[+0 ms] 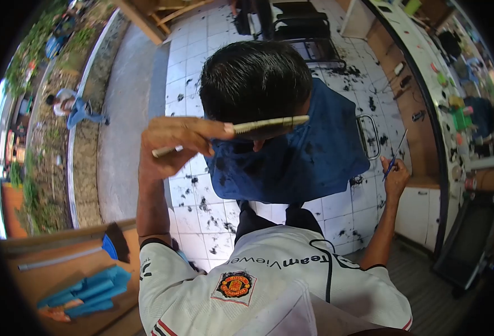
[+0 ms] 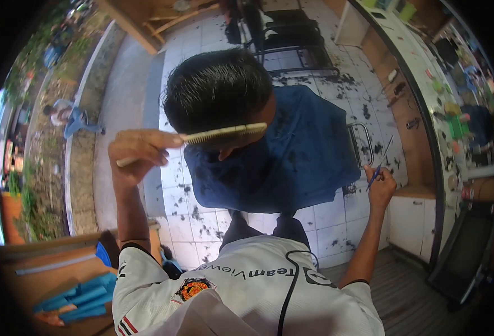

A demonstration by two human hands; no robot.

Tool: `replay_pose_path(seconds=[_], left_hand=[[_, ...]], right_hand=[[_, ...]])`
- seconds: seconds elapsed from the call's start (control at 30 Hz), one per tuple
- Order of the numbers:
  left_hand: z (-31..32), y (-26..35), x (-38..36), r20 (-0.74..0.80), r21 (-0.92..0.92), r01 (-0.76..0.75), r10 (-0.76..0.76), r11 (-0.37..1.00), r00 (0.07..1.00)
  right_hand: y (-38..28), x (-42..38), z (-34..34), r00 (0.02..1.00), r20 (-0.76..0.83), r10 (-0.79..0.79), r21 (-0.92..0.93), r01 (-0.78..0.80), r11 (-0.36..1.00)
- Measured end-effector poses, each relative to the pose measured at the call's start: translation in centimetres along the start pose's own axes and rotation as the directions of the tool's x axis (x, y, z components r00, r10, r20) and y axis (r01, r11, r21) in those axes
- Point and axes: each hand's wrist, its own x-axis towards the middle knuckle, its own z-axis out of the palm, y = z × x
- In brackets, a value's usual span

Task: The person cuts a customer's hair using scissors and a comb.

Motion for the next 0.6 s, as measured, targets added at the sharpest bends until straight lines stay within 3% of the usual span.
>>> replay_pose_path(seconds=[0.07,0.13,0.2,0.27,0.3,0.37,0.4,0.43,0.47,0.53,0.57,0.6], left_hand=[[-0.4,-0.6,-0.2,0.228,-0.025,-0.027,0.032,0.999,0.973],[0.6,-1.5,-0.8,0.256,-0.234,-0.096,0.157,0.968,0.954],[3.9,-1.9,-2.6,-0.012,-0.445,-0.142,0.153,0.884,0.988],[5.9,-2.1,-3.4,-0.222,-0.462,-0.230,0.139,0.856,0.965],[4.8,-3.7,-3.8,-0.319,-0.610,-0.301,0.120,0.733,0.940],[0.7,-6.8,-2.9,-0.474,-0.735,-0.297,-0.149,0.609,0.868],[-1.3,-8.2,-2.2,-0.533,-0.775,-0.331,-0.277,0.538,0.799],[-2.8,-9.4,-1.4,-0.481,-0.780,-0.218,-0.339,0.587,0.808],[-3.2,-10.4,-1.3,-0.460,-0.791,-0.208,-0.337,0.575,0.821],[-3.4,-12.2,-1.1,-0.206,-0.885,-0.113,-0.163,0.451,0.965],[-3.3,-12.2,-1.2,-0.169,-0.855,-0.074,-0.140,0.514,0.976],[-3.3,-11.4,-1.5,-0.128,-0.664,-0.029,-0.075,0.748,0.989]], right_hand=[[-0.6,-2.8,0.4,0.998,-0.060,-0.003,-0.003,0.003,1.000],[-6.1,-8.1,1.7,0.897,-0.398,-0.192,0.216,0.295,0.931],[-14.4,-12.4,3.6,0.648,-0.653,-0.391,0.310,0.700,0.643],[-11.8,-16.0,9.0,0.775,-0.445,-0.448,0.288,0.598,0.748],[-13.2,-17.3,9.4,0.773,-0.461,-0.436,0.270,0.591,0.760],[-17.1,-19.3,10.7,0.861,-0.474,-0.182,0.556,0.453,0.696],[-19.0,-19.7,10.2,0.857,-0.488,-0.166,0.550,0.449,0.704],[-21.2,-19.6,8.9,0.780,-0.616,-0.109,0.574,0.539,0.616],[-22.8,-19.6,7.9,0.686,-0.727,-0.036,0.570,0.631,0.526],[-21.6,-20.4,7.1,0.629,-0.777,0.016,0.500,0.602,0.622],[-18.8,-21.2,7.0,0.796,-0.599,0.082,0.605,0.384,0.697],[-16.6,-21.6,7.0,0.907,-0.385,0.170,0.654,0.137,0.744]])
